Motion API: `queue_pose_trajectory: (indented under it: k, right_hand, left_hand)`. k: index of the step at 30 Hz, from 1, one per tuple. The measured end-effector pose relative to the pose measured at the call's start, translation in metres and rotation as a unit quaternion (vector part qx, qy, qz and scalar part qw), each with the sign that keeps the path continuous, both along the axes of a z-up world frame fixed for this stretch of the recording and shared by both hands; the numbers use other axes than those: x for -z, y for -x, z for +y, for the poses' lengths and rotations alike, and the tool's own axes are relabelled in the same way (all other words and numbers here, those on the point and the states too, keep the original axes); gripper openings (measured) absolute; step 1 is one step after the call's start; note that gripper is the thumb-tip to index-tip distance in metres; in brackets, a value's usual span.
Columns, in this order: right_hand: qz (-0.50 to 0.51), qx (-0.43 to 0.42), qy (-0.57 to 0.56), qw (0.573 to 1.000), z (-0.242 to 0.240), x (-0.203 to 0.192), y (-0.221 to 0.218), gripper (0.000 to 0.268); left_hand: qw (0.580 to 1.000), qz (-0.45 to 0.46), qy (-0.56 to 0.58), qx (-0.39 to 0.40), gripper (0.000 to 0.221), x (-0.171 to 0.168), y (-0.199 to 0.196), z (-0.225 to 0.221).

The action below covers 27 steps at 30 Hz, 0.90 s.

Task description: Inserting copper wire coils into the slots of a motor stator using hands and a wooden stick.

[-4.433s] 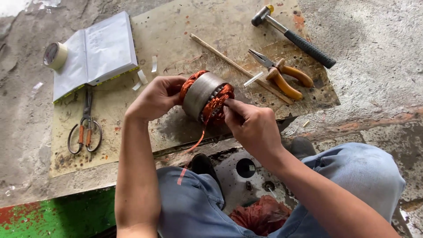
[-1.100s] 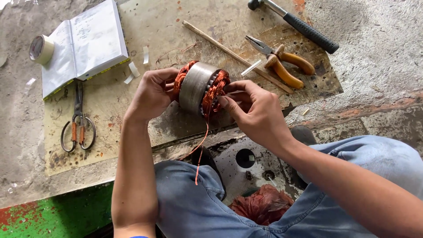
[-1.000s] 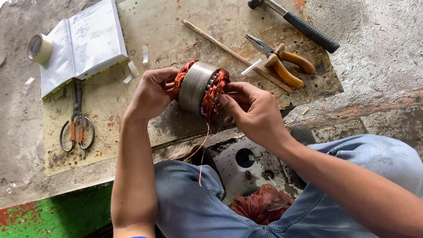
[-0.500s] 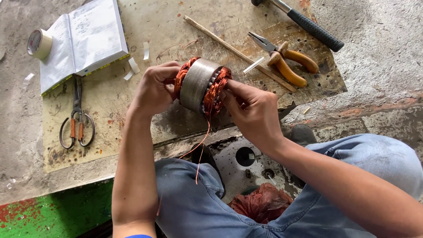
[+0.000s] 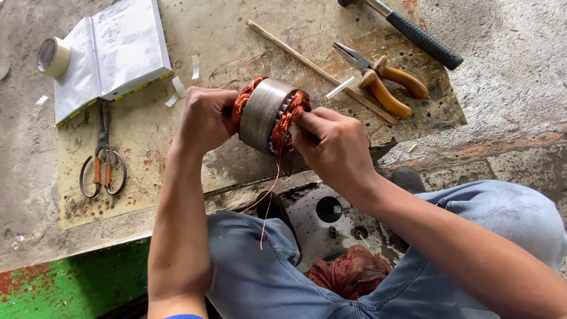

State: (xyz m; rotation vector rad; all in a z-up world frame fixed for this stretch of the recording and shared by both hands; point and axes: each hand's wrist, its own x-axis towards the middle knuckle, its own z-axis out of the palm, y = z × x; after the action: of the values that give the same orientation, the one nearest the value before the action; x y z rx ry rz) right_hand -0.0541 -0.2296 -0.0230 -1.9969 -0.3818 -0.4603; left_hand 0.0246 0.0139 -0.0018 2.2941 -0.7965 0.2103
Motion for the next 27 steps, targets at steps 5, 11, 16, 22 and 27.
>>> queue_pose_trajectory:
  k: [5, 11, 16, 22, 27]
  right_hand:
    - [-0.006, -0.025, 0.044, 0.999, 0.004, 0.006, -0.004, 0.01]
    - [0.001, -0.055, 0.069, 0.996, -0.01, -0.012, -0.009, 0.012]
    - [-0.018, -0.11, 0.114, 0.987, -0.031, -0.001, -0.009, 0.02]
    - [-0.192, -0.193, 0.318, 0.908, -0.052, -0.024, -0.015, 0.009]
    - [-0.222, -0.214, 0.371, 0.876, -0.05, -0.034, -0.03, 0.012]
  left_hand:
    - [0.998, 0.053, 0.036, 0.017, 0.03, -0.009, 0.003, -0.008]
    - [0.993, 0.101, 0.052, 0.016, 0.015, -0.023, 0.009, -0.013]
    - [0.971, 0.183, 0.155, 0.024, 0.042, -0.013, 0.005, -0.006]
    - [0.962, 0.207, 0.175, 0.037, 0.038, -0.005, 0.004, -0.005]
    - [0.96, 0.209, 0.183, 0.042, 0.036, 0.001, -0.001, -0.001]
